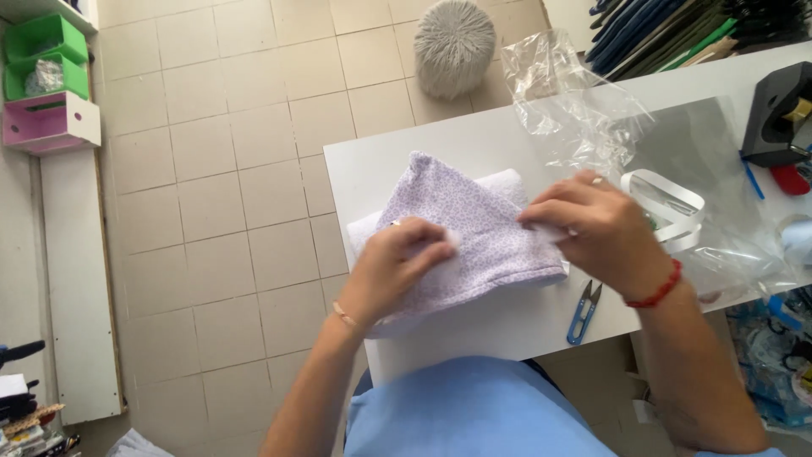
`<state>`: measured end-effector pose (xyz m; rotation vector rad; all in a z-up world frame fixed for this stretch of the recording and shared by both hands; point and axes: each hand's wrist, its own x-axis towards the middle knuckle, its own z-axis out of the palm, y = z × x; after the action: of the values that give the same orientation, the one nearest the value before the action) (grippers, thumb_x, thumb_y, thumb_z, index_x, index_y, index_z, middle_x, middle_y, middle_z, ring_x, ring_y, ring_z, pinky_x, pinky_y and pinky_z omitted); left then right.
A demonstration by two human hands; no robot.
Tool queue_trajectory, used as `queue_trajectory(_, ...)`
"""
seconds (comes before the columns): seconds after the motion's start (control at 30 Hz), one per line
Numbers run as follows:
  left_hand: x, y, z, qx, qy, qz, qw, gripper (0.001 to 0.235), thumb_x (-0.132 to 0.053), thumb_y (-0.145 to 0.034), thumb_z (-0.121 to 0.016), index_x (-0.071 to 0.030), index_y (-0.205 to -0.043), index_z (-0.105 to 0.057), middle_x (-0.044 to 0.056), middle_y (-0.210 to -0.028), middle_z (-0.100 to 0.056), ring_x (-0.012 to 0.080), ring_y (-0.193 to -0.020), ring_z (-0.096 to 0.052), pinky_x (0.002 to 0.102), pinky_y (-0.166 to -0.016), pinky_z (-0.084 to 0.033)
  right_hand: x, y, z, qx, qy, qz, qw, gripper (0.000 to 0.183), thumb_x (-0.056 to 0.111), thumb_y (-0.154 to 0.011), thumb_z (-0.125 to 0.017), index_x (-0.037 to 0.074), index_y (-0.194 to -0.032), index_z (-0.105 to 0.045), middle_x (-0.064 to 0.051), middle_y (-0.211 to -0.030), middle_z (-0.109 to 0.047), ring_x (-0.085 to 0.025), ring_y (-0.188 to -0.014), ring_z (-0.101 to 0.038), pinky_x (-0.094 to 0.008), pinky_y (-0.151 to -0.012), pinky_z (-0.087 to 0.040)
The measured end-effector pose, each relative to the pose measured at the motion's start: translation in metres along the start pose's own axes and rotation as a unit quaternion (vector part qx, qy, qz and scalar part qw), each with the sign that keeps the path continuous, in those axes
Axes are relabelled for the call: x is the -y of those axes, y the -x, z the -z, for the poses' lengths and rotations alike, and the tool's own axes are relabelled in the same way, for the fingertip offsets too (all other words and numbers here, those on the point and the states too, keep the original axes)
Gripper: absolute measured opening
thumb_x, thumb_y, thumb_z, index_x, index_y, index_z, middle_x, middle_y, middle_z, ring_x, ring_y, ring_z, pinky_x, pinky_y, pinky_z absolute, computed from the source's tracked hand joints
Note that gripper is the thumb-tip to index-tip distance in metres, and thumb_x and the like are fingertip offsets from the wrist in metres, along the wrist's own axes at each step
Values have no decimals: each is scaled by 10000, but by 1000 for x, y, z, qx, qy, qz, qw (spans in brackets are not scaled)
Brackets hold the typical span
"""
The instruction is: Removing a hooded towel from packaging, folding it into a decorative shape, and tying a ribbon around it.
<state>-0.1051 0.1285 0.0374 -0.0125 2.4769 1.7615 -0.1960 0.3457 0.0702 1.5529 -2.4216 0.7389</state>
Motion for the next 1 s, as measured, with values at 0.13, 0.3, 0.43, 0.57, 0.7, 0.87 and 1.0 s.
queue_trajectory(0.13,3,-5,-12,-5,0,-59,998,250,-148,-683,-683,-103,-924,-638,89,-844,-643,242,-754,-644,353,-695,-500,8,-4,-17,-1,-13,-81,997,185,33,-710,-604,214,-733,-635,69,-735,-599,-156,-696,-544,-265,-651,-464)
queue_trajectory(0.3,3,7,4,-75,64,-34,995,260,-118,-711,-677,-140,-966,-637,48,-889,-651,188,-755,-656,313,-706,-510,2,5,-11,-40,-101,-169,980,232,-69,-697,-582,148,-736,-656,-7,-720,-625,-212,-695,-590,-295,-635,-490)
queue_trajectory(0.43,14,42,36,-239,70,35,968,109,-104,-794,-587,-90,-899,-613,6,-799,-618,70,-705,-565,171,-651,-455,-28,33,9,-106,-86,-205,969,208,-200,-751,-557,-40,-878,-598,-153,-870,-589,-227,-820,-578,-272,-723,-517)
queue_trajectory(0.57,30,66,39,-361,-134,194,902,311,-304,-777,-564,-143,-1043,-546,111,-1292,-291,220,-1182,-318,355,-760,-376,-39,48,0,-138,28,-405,904,311,-55,-806,-606,-22,-1100,-510,-170,-1046,-447,-225,-742,-515,-286,-643,-470)
queue_trajectory(0.7,15,62,14,-247,-13,247,937,546,-417,-655,-542,-83,-1085,-492,61,-1112,-553,168,-991,-543,278,-821,-490,-49,47,-34,133,-64,-378,914,381,-32,-729,-545,93,-1089,-536,-72,-1125,-526,-144,-847,-557,-213,-743,-499)
queue_trajectory(0.87,31,54,-7,-168,37,294,940,885,-425,-560,-613,-167,-1326,-253,122,-1281,-394,212,-1140,-436,334,-943,-340,-79,47,-80,174,-38,-310,934,105,123,-739,-569,65,-819,-534,-57,-856,-537,-226,-726,-559,-355,-617,-457)
queue_trajectory(1.0,5,47,-7,-193,111,365,904,925,-237,-519,-682,-184,-1333,-246,107,-1195,-412,194,-1040,-480,294,-855,-404,-86,42,-44,133,-27,-355,925,115,44,-754,-540,103,-742,-639,-24,-760,-614,-171,-657,-564,-296,-599,-468)
